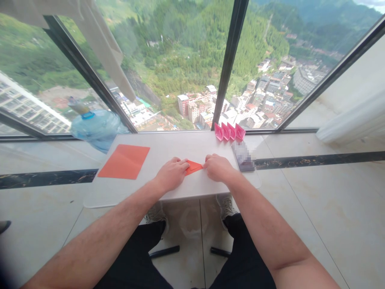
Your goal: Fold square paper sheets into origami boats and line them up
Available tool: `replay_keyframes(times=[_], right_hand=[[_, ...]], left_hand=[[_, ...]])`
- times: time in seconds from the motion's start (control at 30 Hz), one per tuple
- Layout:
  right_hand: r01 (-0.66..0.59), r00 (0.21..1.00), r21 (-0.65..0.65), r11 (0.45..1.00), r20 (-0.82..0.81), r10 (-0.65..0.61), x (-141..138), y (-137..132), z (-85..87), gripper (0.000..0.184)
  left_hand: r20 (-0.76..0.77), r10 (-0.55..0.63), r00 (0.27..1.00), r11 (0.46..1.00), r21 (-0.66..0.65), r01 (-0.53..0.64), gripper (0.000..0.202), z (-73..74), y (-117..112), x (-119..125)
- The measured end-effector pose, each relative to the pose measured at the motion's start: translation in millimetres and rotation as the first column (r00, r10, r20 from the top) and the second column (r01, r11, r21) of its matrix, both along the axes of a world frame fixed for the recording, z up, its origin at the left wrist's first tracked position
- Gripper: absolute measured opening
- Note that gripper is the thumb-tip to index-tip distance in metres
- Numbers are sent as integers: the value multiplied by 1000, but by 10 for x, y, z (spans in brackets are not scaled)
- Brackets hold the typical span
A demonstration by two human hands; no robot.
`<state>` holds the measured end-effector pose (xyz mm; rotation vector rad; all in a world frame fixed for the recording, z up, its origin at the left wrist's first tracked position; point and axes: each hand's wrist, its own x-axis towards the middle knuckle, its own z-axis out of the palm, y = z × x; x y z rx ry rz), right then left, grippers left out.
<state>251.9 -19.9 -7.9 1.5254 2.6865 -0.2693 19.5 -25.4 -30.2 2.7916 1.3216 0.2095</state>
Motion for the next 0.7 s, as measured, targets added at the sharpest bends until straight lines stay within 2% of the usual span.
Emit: replay_keyframes(times=[0.1,0.23,0.33,0.47,0.7], right_hand=[[89,996,51,995,26,-91,-27,-5,25,25],[169,984,138,976,-70,-161,-122,-16,6,27],[119,986,103,987,-130,-106,-206,-32,-14,28],[20,988,45,999,-151,-13,-269,-45,-33,16],[13,998,54,998,-59,-10,-344,-68,-51,13]], left_hand=[[-29,55,998,998,-21,-56,22,49,-16,9],[-79,140,987,990,1,-140,26,91,-33,33],[-85,156,984,988,3,-156,25,84,-29,48],[-69,163,984,986,-17,-165,22,70,-23,56],[-42,181,983,983,-34,-182,21,58,-9,44]])
